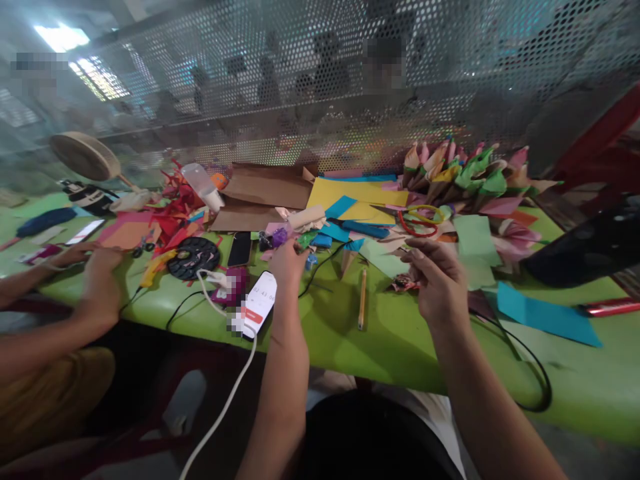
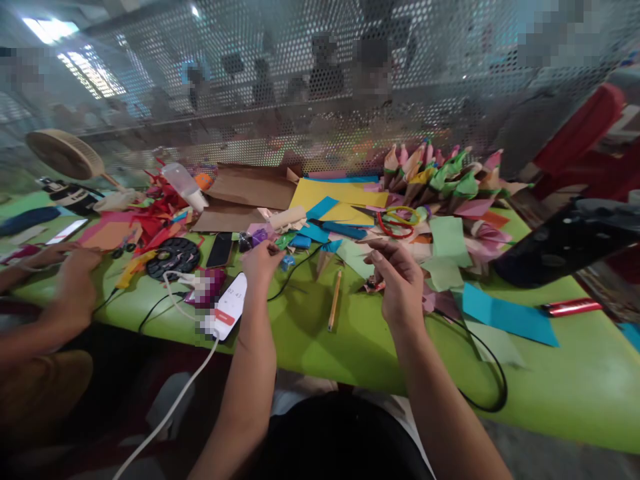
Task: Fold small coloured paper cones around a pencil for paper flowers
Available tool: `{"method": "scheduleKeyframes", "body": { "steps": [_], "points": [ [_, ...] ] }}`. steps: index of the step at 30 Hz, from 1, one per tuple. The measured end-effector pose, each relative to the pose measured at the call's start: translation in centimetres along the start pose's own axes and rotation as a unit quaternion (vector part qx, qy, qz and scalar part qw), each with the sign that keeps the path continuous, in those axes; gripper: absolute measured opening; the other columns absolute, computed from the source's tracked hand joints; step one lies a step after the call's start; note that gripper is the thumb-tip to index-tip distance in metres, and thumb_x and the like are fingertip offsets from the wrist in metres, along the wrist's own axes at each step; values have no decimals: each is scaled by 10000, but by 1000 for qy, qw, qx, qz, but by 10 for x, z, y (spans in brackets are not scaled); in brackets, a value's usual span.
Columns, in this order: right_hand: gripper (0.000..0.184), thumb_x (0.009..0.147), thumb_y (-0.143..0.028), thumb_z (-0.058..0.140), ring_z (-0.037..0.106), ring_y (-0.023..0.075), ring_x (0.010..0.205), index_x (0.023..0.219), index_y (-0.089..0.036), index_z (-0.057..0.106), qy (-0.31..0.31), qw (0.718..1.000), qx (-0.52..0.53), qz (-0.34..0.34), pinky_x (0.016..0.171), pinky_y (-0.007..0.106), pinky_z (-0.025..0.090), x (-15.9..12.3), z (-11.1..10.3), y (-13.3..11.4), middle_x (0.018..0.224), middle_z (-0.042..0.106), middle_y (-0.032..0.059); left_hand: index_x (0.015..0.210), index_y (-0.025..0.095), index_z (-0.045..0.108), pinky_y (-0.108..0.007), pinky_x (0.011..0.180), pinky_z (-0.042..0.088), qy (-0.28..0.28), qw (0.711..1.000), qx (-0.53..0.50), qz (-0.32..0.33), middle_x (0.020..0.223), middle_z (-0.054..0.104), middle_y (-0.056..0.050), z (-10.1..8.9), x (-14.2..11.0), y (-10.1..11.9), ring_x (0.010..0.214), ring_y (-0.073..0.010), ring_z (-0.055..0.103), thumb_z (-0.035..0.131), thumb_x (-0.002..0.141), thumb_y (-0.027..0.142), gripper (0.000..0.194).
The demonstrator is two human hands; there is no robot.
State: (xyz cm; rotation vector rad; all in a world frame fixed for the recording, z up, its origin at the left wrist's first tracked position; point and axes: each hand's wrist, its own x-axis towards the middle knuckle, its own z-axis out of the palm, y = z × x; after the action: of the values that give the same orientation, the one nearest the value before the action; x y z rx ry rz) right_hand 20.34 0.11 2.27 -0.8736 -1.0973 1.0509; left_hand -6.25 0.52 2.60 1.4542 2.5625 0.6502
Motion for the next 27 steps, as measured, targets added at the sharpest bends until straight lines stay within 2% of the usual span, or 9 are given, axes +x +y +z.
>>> {"method": "scheduleKeyframes", "body": {
  "steps": [2,5,9,17,20,22,25,27],
  "points": [
    [219,811,-369,736,465,107,550,967,-216,731,6,1000,12,11,453,246,321,0,0,0,797,666,34,961,231,708,-375,861,488,-26,1000,7,10,1009,772,-97,3,1,-2,1020,-306,693,735,840,370,186],
    [207,791,-339,754,464,99,547,953,-212,746,12,999,28,26,451,238,313,0,0,-1,786,671,30,1052,225,713,-403,905,499,-41,998,32,33,1175,724,-143,6,1,-1,1118,-340,668,803,784,373,319],
    [203,800,-333,750,455,97,534,965,-215,747,6,999,26,24,444,239,308,0,0,-1,781,665,25,1080,211,740,-438,1004,490,-45,996,43,63,1316,633,-181,10,1,-3,1256,-386,599,838,745,273,354],
    [230,820,-357,732,420,94,506,1000,-213,731,-8,1000,-5,11,435,240,311,-1,0,2,774,659,17,997,169,767,-429,1068,482,-40,995,8,89,1228,641,-160,21,9,-14,1155,-320,655,765,762,87,249],
    [219,827,-357,725,415,95,503,995,-218,729,-15,1000,-5,10,441,247,309,-1,0,4,774,653,12,946,169,766,-452,1052,481,-27,996,0,86,1200,658,-169,20,10,-12,1147,-335,650,754,797,120,157],
    [216,825,-363,724,419,97,509,987,-220,729,-18,1000,-2,11,442,247,304,-1,0,4,776,651,13,924,174,760,-472,1058,463,6,995,-17,96,1190,670,-174,17,9,-7,1184,-358,620,756,819,171,105],
    [225,807,-368,743,465,108,553,975,-218,731,-20,1000,5,21,445,237,312,-1,2,5,793,662,23,900,193,739,-450,1073,436,51,981,-108,150,1122,705,-138,14,5,3,1187,-327,608,749,836,199,65],
    [242,793,-375,754,480,116,570,979,-222,735,-25,999,0,35,445,231,323,-1,3,6,786,660,22,908,207,723,-397,1018,464,35,961,-200,189,1043,724,-95,15,0,11,1101,-273,638,732,852,224,60]
  ]
}}
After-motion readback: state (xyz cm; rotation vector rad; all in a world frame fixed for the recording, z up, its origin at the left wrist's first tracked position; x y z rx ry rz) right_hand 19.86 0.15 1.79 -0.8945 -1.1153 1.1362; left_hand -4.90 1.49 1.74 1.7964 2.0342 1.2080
